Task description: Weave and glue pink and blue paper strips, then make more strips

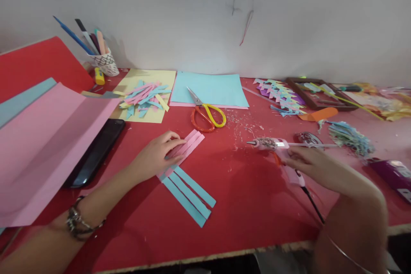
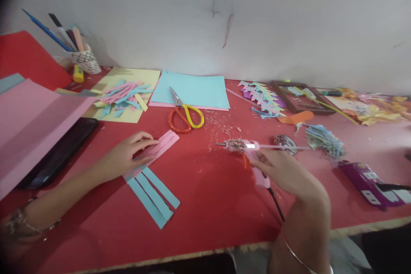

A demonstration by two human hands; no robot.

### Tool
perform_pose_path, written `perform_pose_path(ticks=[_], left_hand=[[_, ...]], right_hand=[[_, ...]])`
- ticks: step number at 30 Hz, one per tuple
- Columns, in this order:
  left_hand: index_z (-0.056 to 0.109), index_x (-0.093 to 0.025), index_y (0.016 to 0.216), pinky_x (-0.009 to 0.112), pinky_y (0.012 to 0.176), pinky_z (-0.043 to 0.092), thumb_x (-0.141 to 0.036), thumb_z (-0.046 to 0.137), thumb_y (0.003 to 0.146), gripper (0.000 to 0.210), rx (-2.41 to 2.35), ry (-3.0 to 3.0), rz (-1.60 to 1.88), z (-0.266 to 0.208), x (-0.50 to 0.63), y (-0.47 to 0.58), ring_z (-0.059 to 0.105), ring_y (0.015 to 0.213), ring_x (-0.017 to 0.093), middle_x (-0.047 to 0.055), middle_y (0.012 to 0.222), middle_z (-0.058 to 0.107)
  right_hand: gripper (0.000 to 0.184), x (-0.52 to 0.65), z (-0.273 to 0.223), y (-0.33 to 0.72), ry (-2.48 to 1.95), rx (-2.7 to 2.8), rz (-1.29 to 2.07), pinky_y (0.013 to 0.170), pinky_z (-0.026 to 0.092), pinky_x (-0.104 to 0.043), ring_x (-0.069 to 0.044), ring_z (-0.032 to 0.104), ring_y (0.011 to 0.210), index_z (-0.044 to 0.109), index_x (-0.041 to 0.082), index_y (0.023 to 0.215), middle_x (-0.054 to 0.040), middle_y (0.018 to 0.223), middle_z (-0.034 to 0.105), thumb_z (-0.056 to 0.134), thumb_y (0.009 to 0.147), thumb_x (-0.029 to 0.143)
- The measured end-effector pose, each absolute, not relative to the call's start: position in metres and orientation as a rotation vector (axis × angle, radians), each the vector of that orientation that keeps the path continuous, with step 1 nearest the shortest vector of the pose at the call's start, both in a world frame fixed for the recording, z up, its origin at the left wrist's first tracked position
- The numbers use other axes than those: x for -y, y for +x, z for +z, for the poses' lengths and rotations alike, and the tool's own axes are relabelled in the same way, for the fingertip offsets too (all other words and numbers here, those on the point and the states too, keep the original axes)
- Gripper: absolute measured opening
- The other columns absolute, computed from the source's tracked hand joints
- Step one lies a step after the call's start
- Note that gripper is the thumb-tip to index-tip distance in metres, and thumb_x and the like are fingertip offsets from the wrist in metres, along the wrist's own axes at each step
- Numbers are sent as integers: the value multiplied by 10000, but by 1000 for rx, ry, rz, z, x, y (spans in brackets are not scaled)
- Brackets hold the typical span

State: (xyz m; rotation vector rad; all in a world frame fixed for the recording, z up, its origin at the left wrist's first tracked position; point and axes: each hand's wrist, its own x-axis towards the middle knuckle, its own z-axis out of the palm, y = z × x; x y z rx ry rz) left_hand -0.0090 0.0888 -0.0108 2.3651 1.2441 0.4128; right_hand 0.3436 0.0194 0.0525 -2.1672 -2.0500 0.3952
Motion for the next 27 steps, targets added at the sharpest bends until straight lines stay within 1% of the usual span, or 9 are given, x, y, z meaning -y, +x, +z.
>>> perform_pose_path(ticks=[4,9,12,14,18,21,23,25,27], left_hand=[[596,-184,978,300,750,464,-444,397,787,379,-1242,2307,455,-13,-89,-10,559,903,197,74,1010,533],[584,-195,804,258,662,464,-373,435,761,236,-1230,2138,571,-11,-87,-10,538,726,128,37,934,523],[561,-196,732,237,603,465,-383,468,743,209,-1199,1987,600,-6,-89,-15,503,632,95,18,898,517],[561,-198,711,227,581,464,-420,489,737,235,-1104,1947,542,-3,-91,-22,516,647,103,15,875,527],[604,-209,705,251,707,470,-430,502,747,247,-943,1986,445,0,-93,-39,555,780,135,23,904,555],[631,-220,704,263,767,456,-421,517,753,237,-901,2008,437,-1,-91,-48,559,795,136,23,900,563],[642,-223,708,261,764,457,-431,523,758,245,-875,1999,444,-1,-87,-52,561,781,136,24,876,568],[651,-230,719,268,775,458,-445,517,766,258,-880,2001,449,0,-84,-56,561,794,143,28,877,573],[660,-241,720,284,822,447,-450,503,775,268,-890,2031,420,1,-81,-61,558,858,161,35,903,580]], right_hand=[[420,-17,53,345,-2186,1974,507,561,428,-319,-203,557,642,510,216,690,-57,696,601,330,770,587],[365,-27,58,339,-2117,1803,452,509,442,-288,-172,515,609,442,230,728,-28,668,504,363,768,584],[293,-36,60,328,-2098,1703,363,477,407,-273,-150,455,559,376,231,727,2,601,417,311,806,506],[220,-43,62,319,-2088,1678,276,478,377,-273,-142,432,541,375,226,740,16,569,391,329,798,433],[125,-56,67,296,-2052,1772,148,452,311,-253,-116,387,485,424,214,784,36,559,400,390,716,314],[85,-64,69,279,-1941,1881,93,462,315,-250,-119,395,494,442,216,741,28,560,416,386,722,277],[121,-69,67,268,-1886,1925,28,502,350,-265,-144,461,551,480,208,788,-3,617,494,386,735,261],[206,-75,63,258,-1871,1959,-50,562,385,-295,-190,535,655,513,193,895,-53,743,578,380,745,243],[295,-79,55,248,-1880,1992,-93,614,409,-332,-240,575,772,520,173,996,-104,876,613,363,752,228]])
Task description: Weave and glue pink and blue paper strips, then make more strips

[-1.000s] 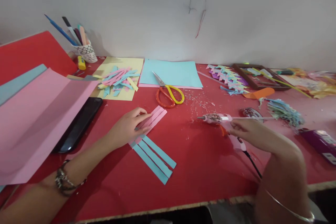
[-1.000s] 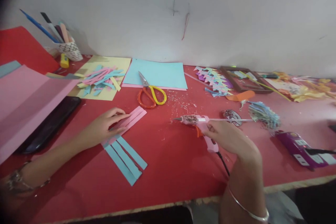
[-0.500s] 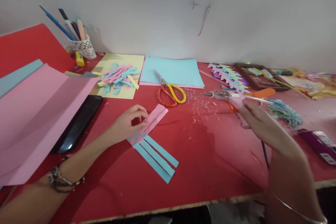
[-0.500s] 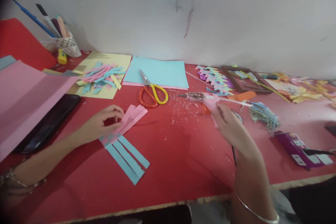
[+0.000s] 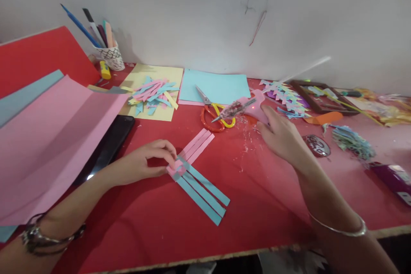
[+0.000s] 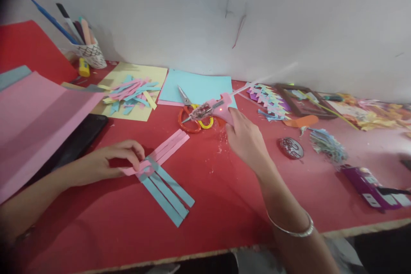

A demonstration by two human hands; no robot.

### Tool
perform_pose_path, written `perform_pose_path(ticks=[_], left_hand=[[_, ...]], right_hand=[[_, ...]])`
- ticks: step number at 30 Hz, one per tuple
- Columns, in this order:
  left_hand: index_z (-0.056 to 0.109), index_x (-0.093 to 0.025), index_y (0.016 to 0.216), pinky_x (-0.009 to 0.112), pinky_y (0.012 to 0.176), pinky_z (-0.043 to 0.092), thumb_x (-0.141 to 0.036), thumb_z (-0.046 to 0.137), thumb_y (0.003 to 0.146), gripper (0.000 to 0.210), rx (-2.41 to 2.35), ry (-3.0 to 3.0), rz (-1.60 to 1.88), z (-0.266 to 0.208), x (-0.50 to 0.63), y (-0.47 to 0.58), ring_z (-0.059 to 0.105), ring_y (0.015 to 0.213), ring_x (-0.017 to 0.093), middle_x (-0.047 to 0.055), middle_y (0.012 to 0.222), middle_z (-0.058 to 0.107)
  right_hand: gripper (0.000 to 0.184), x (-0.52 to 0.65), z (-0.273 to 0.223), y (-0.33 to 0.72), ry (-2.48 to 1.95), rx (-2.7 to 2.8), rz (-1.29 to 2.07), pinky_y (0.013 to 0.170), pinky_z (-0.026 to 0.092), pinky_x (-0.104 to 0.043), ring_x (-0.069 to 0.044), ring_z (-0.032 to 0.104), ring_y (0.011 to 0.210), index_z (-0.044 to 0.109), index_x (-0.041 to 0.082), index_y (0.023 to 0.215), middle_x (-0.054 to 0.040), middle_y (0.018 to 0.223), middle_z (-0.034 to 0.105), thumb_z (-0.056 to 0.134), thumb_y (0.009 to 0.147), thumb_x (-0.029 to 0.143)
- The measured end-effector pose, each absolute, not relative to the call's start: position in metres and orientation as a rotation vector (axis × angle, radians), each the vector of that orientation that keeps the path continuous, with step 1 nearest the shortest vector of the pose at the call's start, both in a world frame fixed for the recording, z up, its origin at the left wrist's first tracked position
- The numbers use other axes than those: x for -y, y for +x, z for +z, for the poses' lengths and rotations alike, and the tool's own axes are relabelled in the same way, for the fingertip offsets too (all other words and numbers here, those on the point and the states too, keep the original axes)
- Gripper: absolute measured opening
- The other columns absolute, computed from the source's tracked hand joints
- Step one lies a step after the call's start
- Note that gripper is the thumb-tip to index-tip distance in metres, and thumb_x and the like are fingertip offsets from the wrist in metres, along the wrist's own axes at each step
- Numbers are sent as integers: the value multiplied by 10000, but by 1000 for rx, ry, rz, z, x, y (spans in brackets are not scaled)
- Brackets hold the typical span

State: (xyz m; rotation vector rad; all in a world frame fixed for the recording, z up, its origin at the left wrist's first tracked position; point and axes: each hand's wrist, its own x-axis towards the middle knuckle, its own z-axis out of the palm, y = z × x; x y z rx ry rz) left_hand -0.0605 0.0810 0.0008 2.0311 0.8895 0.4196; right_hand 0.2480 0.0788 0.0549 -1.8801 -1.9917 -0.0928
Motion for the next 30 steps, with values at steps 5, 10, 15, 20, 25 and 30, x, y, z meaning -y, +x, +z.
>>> perform_pose_path(ticks=[5,10,15,20,25,30], left_hand=[[671,-261,706,288,869,435,-368,495,782,219,-852,2094,316,2,-79,-69,539,982,183,39,972,602],[679,-287,711,242,834,446,-246,494,749,194,-868,2186,302,-3,-81,-75,562,949,160,11,1009,605],[695,-322,740,259,828,444,-220,479,742,239,-902,2339,240,-2,-84,-79,556,967,173,9,1030,609],[690,-317,732,267,848,435,-223,502,742,210,-868,2361,209,-2,-84,-79,550,978,179,2,1061,608],[689,-332,747,270,860,421,-248,506,772,203,-858,2371,192,-6,-84,-81,536,1003,180,-14,1103,591],[688,-305,764,267,878,402,-225,481,786,223,-828,2404,187,-5,-85,-80,517,1017,168,-3,1107,583]], right_hand=[[425,-79,26,225,-1757,2056,44,693,448,-371,-261,597,857,497,138,1107,-139,981,626,398,717,272],[461,-69,7,207,-1703,2104,190,600,463,-334,-235,616,741,506,145,1070,-112,893,653,504,702,423],[404,-67,3,202,-1721,2202,171,605,475,-329,-247,630,787,533,148,998,-113,905,660,551,709,429],[401,-66,1,203,-1679,2284,143,665,493,-341,-248,630,872,532,157,1044,-116,1001,652,547,734,409],[407,-65,1,203,-1665,2329,123,665,500,-329,-246,630,891,524,148,1084,-121,1041,643,548,746,373],[357,-65,1,203,-1650,2377,129,630,496,-313,-235,634,857,521,149,1074,-110,1004,650,511,774,343]])
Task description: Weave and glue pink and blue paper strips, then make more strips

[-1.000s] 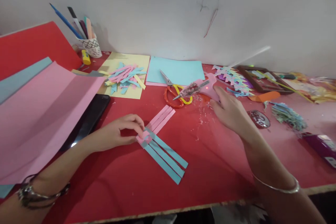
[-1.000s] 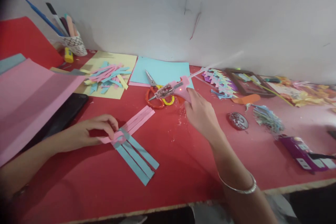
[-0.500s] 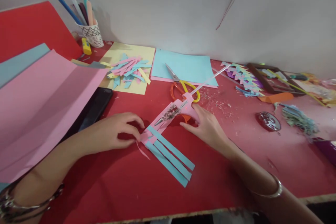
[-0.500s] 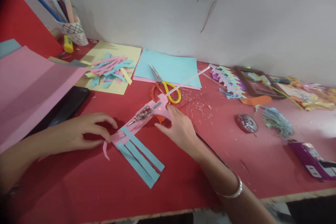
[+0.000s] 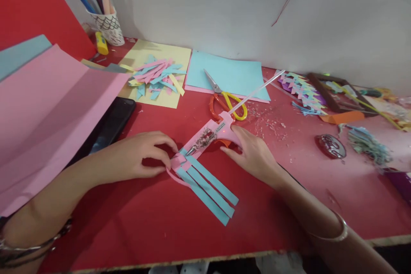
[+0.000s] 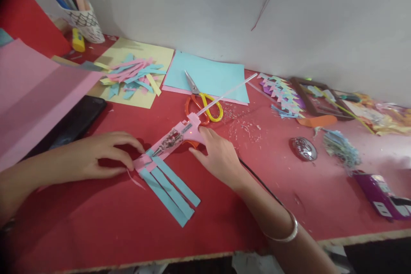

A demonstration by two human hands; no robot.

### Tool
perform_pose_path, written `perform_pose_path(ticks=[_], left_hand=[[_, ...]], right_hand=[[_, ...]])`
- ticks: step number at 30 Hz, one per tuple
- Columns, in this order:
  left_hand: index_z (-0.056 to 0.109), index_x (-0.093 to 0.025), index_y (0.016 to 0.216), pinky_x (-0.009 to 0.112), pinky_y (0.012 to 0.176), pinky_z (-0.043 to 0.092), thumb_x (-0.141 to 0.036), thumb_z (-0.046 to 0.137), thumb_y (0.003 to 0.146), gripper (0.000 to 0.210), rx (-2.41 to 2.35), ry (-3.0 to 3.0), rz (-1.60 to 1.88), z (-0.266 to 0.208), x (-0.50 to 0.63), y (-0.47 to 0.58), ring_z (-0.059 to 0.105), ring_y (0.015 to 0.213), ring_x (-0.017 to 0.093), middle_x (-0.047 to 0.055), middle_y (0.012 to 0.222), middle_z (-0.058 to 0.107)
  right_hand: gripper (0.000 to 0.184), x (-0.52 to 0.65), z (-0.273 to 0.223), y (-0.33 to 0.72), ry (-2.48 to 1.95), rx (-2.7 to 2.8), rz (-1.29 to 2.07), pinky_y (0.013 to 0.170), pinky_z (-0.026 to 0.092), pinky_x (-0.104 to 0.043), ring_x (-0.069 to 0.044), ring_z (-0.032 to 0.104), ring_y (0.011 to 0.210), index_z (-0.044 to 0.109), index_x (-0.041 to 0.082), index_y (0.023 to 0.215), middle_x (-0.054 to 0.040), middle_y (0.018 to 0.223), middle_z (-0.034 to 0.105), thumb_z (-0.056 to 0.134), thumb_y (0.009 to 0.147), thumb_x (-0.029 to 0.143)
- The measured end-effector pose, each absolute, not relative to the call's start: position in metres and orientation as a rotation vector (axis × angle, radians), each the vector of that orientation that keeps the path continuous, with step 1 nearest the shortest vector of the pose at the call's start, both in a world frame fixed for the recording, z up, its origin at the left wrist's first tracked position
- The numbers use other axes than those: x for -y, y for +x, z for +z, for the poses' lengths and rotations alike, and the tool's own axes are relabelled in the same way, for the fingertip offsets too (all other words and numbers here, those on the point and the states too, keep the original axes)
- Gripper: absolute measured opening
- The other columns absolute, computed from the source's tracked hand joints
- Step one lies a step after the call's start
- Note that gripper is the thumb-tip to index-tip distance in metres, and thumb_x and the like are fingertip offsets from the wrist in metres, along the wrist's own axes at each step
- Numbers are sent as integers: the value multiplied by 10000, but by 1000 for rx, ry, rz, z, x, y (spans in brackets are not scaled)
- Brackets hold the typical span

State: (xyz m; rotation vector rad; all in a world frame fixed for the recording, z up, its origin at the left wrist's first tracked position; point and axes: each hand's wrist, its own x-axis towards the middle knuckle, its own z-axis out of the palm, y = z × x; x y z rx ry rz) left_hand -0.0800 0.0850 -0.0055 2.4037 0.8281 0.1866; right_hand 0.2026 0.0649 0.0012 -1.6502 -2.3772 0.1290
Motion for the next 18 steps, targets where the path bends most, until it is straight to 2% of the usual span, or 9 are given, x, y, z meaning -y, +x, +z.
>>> perform_pose_path(ticks=[6,18], left_hand=[[688,-306,765,243,870,392,-243,479,791,220,-817,2428,173,-5,-86,-80,511,1012,162,-7,1102,581],[694,-296,766,251,857,400,-247,462,800,240,-796,2426,195,-6,-86,-79,516,992,162,8,1081,590]], right_hand=[[302,-64,3,203,-1682,2419,146,582,472,-300,-228,630,819,513,151,1053,-117,1027,634,467,803,314],[245,-64,2,203,-1688,2399,82,545,423,-275,-222,618,766,507,162,1013,-97,931,638,432,811,279]])
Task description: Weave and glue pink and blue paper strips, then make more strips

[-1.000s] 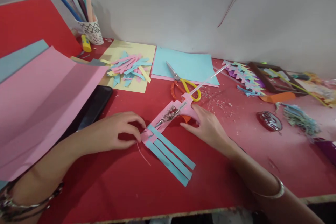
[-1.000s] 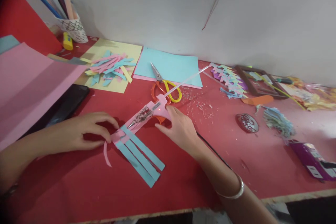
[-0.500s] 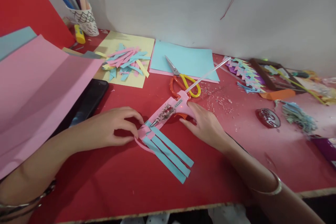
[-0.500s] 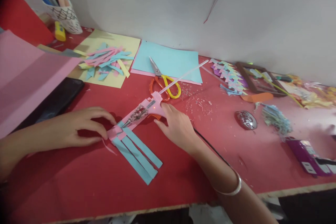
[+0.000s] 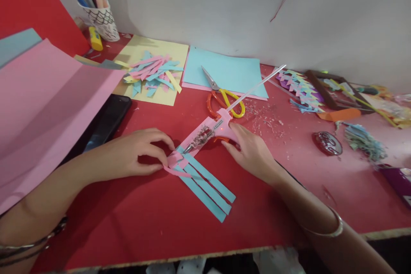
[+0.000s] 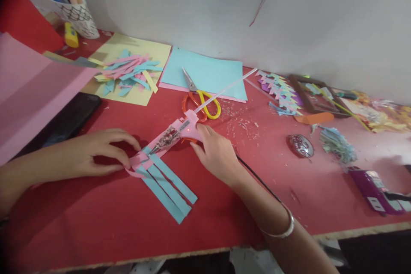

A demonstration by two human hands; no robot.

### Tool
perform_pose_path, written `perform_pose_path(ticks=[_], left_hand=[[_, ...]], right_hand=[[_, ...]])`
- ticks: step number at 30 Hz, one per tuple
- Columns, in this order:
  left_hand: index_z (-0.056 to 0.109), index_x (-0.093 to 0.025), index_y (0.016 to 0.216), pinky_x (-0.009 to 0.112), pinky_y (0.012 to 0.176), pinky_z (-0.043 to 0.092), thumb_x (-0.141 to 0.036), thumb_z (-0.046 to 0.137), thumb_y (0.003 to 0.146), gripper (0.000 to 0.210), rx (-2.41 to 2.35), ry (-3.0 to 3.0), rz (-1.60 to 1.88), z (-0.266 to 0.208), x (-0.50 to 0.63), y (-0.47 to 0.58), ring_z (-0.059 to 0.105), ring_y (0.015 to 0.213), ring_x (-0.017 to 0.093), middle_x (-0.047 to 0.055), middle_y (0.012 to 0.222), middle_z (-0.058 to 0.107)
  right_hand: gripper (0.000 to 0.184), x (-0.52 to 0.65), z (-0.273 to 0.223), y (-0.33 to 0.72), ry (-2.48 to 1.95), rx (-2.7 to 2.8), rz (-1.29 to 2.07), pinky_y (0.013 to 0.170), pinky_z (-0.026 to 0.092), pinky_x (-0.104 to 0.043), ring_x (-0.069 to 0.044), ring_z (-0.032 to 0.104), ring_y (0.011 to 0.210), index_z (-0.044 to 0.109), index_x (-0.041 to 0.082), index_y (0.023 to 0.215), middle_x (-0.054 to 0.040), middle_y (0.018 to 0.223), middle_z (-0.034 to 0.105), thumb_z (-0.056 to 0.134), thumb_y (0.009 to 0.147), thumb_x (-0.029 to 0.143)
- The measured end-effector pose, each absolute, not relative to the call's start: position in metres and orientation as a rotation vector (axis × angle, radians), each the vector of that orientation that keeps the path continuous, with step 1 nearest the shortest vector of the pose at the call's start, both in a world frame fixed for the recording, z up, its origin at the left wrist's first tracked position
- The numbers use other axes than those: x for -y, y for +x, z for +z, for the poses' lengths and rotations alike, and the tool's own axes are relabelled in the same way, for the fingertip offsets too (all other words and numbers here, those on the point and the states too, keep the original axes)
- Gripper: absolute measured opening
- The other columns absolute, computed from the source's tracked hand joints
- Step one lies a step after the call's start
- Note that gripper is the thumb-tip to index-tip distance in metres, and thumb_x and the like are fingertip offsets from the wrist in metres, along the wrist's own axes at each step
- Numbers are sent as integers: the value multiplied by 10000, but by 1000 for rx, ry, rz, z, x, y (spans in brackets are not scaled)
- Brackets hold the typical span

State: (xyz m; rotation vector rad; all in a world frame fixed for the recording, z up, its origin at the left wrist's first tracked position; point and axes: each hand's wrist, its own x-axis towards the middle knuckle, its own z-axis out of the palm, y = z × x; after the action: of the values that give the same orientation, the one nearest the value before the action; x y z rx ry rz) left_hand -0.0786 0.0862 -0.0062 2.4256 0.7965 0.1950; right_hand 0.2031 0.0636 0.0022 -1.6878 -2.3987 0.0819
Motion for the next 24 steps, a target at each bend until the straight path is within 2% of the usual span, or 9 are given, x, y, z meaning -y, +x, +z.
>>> perform_pose_path(ticks=[15,20,24], left_hand=[[690,-293,736,251,849,416,-233,475,789,229,-799,2430,242,-7,-86,-79,529,974,160,8,1052,598],[694,-285,747,247,842,421,-235,474,788,229,-789,2424,245,-7,-87,-79,532,965,157,14,1052,602],[693,-282,746,254,848,417,-243,467,795,235,-768,2417,265,-8,-87,-80,530,966,158,15,1052,600]], right_hand=[[230,-68,5,213,-1722,2328,4,522,397,-273,-219,609,741,506,180,1012,-86,899,636,418,813,257],[184,-66,9,213,-1721,2318,-40,497,373,-263,-208,596,683,505,176,942,-73,822,629,406,820,272],[221,-60,9,206,-1668,2348,-14,505,384,-266,-207,598,703,497,163,982,-87,855,629,404,822,283]])
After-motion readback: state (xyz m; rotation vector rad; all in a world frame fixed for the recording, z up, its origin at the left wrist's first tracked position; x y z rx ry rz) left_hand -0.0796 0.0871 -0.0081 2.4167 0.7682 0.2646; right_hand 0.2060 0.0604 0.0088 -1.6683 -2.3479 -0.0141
